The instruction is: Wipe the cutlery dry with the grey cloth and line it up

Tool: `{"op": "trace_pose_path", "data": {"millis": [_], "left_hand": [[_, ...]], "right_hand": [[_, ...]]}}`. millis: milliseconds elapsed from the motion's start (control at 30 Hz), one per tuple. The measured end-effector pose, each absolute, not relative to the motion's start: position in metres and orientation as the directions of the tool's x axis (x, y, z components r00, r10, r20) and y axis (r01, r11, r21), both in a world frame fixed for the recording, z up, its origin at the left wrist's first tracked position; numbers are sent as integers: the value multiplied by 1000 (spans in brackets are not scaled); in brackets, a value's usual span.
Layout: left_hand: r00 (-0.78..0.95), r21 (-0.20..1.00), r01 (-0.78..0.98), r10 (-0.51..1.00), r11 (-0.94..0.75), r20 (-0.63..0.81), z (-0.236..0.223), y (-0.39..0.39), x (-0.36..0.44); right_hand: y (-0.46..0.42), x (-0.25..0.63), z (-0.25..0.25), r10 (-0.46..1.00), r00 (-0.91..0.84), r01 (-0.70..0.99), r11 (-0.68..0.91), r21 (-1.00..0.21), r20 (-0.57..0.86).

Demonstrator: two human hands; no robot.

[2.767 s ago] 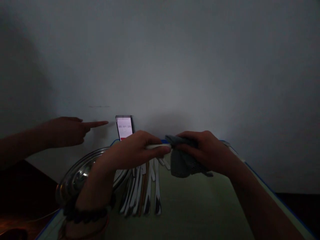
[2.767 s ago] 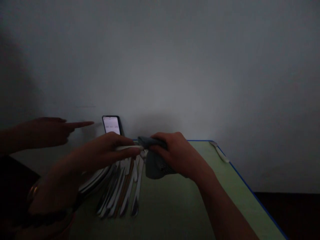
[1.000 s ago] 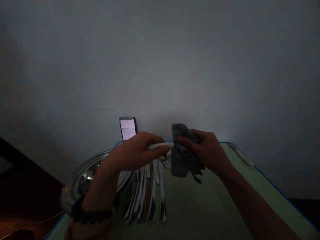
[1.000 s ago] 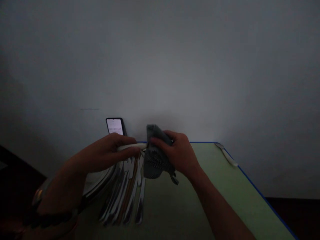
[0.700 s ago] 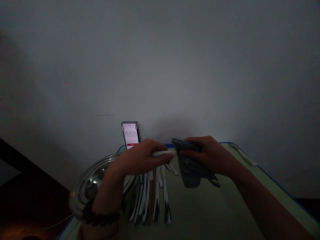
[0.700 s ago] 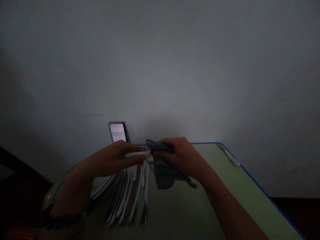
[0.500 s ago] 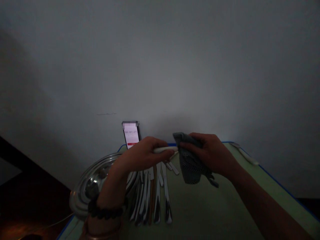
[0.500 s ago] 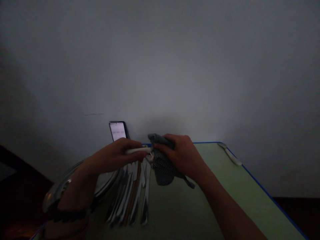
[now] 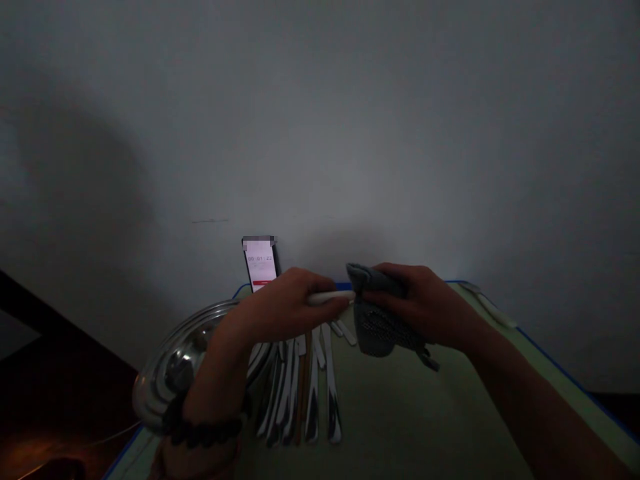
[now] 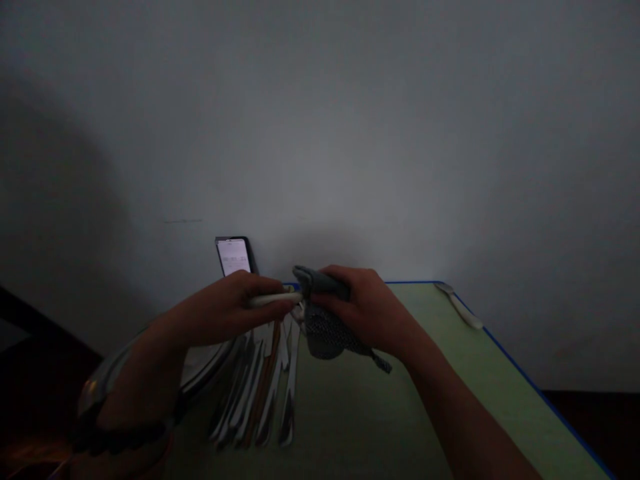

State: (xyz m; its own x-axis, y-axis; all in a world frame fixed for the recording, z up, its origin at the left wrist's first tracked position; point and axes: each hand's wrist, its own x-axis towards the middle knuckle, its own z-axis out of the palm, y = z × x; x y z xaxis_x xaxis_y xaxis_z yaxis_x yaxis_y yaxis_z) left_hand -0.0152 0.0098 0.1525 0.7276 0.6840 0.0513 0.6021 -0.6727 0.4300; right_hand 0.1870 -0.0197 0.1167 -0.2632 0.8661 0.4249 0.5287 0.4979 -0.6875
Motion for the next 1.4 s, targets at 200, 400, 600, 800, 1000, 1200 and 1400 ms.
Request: {"op": "trace_pose_path", "data": {"millis": [200, 400, 600, 800, 1000, 1200, 1400], "left_hand": [[712, 456, 595, 697, -662, 84, 153, 10, -14], [672, 398, 610, 713, -685, 199, 157, 8, -18], [710, 393, 614, 697, -684, 103, 159, 3, -23], [730, 434, 583, 677, -687, 91, 157, 7, -17], [728, 457, 577, 680, -677, 87, 147, 19, -17], [715, 471, 589, 695, -657, 73, 139, 26, -17], [679, 434, 636, 730, -638, 78, 138, 27, -18]], "right_hand": [[-22, 180, 120, 831, -203, 512, 541, -667, 518], [-17, 167, 113, 850, 72, 417, 450, -789, 523], [-22, 182, 118, 866, -315, 502, 500, -706, 389], [-23, 185, 123, 848, -288, 587, 524, -617, 446], [-16, 181, 115, 834, -268, 592, 537, -601, 482], [-5, 184, 103, 882, -120, 631, 422, -651, 456], [1, 190, 96, 906, -102, 634, 378, -675, 411]]}}
